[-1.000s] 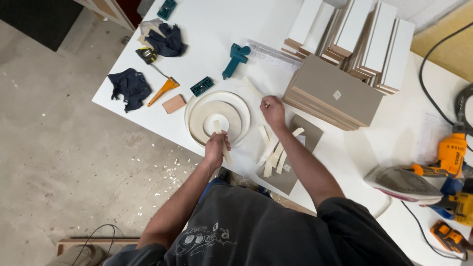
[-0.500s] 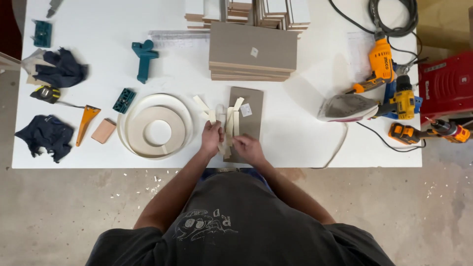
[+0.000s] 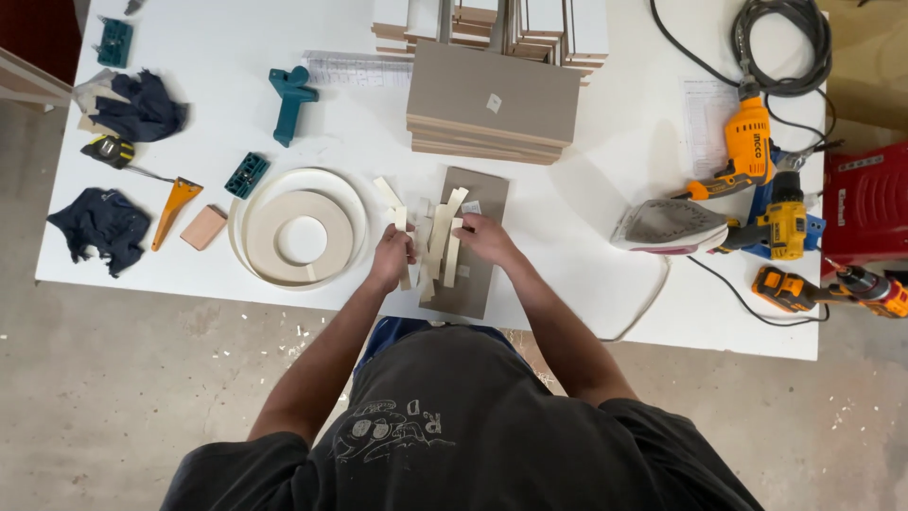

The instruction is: Applying adhesive edge banding strips to wooden boards on a workbench

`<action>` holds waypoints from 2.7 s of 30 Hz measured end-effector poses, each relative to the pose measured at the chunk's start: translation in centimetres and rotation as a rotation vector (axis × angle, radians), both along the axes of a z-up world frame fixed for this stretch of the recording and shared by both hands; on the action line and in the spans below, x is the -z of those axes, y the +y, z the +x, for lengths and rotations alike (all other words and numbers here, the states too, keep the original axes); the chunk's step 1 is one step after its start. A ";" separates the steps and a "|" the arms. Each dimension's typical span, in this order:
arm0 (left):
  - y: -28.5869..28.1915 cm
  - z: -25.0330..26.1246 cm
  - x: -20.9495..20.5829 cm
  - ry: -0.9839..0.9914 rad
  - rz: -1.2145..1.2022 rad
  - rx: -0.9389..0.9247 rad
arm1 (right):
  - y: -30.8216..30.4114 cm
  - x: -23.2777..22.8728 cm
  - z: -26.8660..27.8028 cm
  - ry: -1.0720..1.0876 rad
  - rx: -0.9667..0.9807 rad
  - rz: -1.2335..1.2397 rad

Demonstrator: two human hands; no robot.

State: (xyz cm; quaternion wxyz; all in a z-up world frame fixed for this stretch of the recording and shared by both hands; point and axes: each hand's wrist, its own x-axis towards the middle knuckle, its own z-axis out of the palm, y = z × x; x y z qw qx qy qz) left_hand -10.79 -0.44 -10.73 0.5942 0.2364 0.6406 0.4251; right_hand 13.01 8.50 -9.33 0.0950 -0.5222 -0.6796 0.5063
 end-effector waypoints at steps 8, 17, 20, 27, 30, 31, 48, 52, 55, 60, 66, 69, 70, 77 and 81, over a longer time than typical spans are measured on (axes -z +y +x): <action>-2.3 3.2 -8.4 -0.261 0.035 0.051 | -3.4 -4.3 -5.3 0.311 0.085 -0.216; -4.8 -1.9 -2.1 -0.165 -0.086 -0.234 | -0.6 -2.9 -6.5 -0.186 -0.626 0.548; -5.0 -3.3 -2.9 -0.152 -0.072 -0.250 | 1.5 1.4 -6.9 -0.199 -0.778 0.709; -4.5 -4.9 0.7 -0.137 -0.084 -0.350 | 2.9 1.3 -5.6 -0.105 -0.684 0.868; -3.8 -4.2 0.3 -0.171 -0.063 -0.424 | 1.6 -0.1 -5.4 0.047 -0.408 1.064; -3.4 -3.6 0.0 -0.173 -0.061 -0.422 | 0.5 -0.3 -5.9 0.044 -0.407 1.065; -3.3 -3.0 4.0 -0.196 0.056 -0.320 | -4.8 1.1 -5.6 0.033 -0.042 0.662; -3.5 -3.2 -1.8 -0.193 0.014 -0.262 | -3.6 0.3 -7.3 -0.082 -0.008 0.526; -3.4 -3.8 -1.4 -0.173 -0.005 -0.206 | -3.2 0.1 -7.8 -0.035 -0.100 0.459; -3.2 -4.6 0.2 -0.097 0.001 -0.190 | -2.3 -0.8 -6.0 0.199 0.030 -0.019; -3.6 -1.3 -9.3 -0.354 0.027 -0.045 | -3.9 -10.2 -5.1 0.455 0.068 -0.110; -3.7 0.5 -10.5 -0.508 0.025 0.019 | -3.4 -8.8 -4.4 0.607 0.157 -0.110; -3.7 1.0 -9.5 -0.508 0.022 0.028 | -3.3 -7.9 -3.9 0.608 0.167 -0.108; -3.6 2.8 -8.0 -0.542 0.051 0.112 | -4.0 -6.5 -2.7 0.712 0.203 -0.002; -3.3 3.3 -6.1 -0.478 0.003 0.062 | -4.7 -7.3 -2.6 0.677 0.269 0.009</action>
